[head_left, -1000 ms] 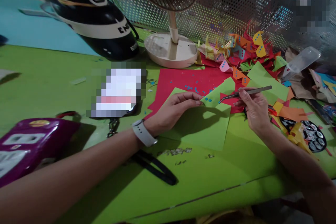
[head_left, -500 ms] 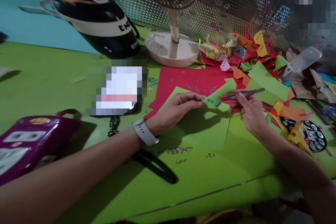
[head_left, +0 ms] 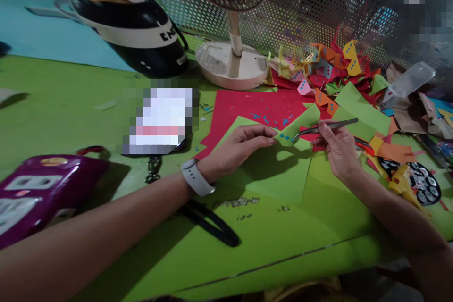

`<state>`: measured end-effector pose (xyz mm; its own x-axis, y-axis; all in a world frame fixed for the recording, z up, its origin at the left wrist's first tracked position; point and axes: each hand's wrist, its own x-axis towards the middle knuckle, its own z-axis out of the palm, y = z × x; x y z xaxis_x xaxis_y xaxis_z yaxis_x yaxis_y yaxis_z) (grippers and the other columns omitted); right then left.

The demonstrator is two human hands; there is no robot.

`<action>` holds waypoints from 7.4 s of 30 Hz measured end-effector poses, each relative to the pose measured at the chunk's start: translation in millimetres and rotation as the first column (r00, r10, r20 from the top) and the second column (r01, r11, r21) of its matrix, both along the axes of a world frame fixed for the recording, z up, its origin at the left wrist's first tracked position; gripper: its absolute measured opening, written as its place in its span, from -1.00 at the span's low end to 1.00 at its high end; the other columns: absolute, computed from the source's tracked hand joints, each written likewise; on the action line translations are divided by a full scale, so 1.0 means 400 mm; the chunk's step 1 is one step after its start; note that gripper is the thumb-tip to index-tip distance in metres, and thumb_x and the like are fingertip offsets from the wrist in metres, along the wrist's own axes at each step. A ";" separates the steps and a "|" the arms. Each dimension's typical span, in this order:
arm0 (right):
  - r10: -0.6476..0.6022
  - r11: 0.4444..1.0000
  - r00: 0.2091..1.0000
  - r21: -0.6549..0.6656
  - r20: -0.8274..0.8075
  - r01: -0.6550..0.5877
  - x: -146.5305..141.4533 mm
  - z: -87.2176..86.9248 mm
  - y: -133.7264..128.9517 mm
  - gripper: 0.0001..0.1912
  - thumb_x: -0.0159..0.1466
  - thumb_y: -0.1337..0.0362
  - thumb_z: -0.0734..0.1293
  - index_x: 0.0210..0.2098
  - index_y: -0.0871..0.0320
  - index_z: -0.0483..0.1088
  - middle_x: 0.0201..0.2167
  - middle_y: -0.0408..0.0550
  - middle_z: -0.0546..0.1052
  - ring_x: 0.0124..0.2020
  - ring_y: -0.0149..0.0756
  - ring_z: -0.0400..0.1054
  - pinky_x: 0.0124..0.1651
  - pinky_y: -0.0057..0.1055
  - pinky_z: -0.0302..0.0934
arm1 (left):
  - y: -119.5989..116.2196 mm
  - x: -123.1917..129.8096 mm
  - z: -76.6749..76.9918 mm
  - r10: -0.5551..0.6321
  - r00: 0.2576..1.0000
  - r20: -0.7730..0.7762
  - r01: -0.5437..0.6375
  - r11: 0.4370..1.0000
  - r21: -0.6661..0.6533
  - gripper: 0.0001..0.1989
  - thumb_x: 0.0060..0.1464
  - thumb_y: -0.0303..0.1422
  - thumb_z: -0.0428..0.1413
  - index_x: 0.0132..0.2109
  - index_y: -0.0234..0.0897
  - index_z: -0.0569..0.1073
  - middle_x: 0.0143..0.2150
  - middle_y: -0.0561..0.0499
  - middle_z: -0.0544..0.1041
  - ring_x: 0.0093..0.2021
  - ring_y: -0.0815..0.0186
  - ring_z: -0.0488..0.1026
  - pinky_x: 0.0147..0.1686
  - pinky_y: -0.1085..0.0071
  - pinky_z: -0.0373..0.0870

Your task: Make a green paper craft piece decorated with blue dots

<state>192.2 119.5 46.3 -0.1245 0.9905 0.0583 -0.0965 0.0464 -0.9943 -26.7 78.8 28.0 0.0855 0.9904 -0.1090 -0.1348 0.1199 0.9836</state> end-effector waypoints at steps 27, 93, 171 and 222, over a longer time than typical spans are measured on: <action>-0.024 0.972 0.992 0.236 0.123 -0.006 0.053 0.023 0.005 -0.80 0.16 0.15 0.48 -0.28 0.10 0.49 -0.44 -0.23 0.59 -0.57 -0.48 0.47 -0.52 -0.54 0.41 | 0.008 -0.001 0.002 0.003 0.981 0.192 0.000 1.000 -0.017 -0.83 -0.21 -0.33 0.28 -0.43 -0.30 0.49 -0.56 0.12 0.49 -0.54 0.43 0.40 -0.45 0.49 0.33; 0.022 0.781 0.929 0.574 0.368 -0.246 0.029 0.027 -0.095 -0.85 0.22 0.31 0.44 -0.20 -0.03 0.55 -0.31 -0.20 0.67 -0.39 -0.30 0.58 -0.30 -0.29 0.54 | -0.007 -0.007 0.005 -0.196 0.978 0.065 0.193 0.980 0.049 -0.80 -0.08 -0.34 0.29 -0.40 -0.28 0.41 -0.47 0.05 0.57 -0.42 0.34 0.53 -0.33 0.43 0.42; 0.014 0.858 0.974 0.498 0.228 -0.129 0.015 0.046 -0.068 -0.64 0.45 0.01 0.07 0.09 -0.05 0.32 0.09 0.01 0.48 -0.14 -0.22 0.55 0.06 -0.09 0.42 | -0.084 0.048 0.021 -0.280 0.882 -0.380 0.322 0.945 0.052 -0.54 0.23 0.00 -0.05 -0.33 -0.19 0.59 -0.31 0.02 0.65 -0.21 0.23 0.58 0.00 0.32 0.45; -0.047 0.997 -0.320 0.063 0.946 0.039 0.642 0.044 -0.284 -0.43 0.28 -0.08 0.19 0.19 0.04 0.31 0.20 0.37 0.36 0.11 0.18 0.40 0.04 0.01 0.33 | -0.039 0.046 -0.010 -0.102 0.995 0.020 0.103 0.995 -0.016 -0.71 0.17 -0.16 0.11 -0.27 -0.32 0.56 -0.22 -0.13 0.65 -0.21 0.22 0.59 -0.04 0.18 0.51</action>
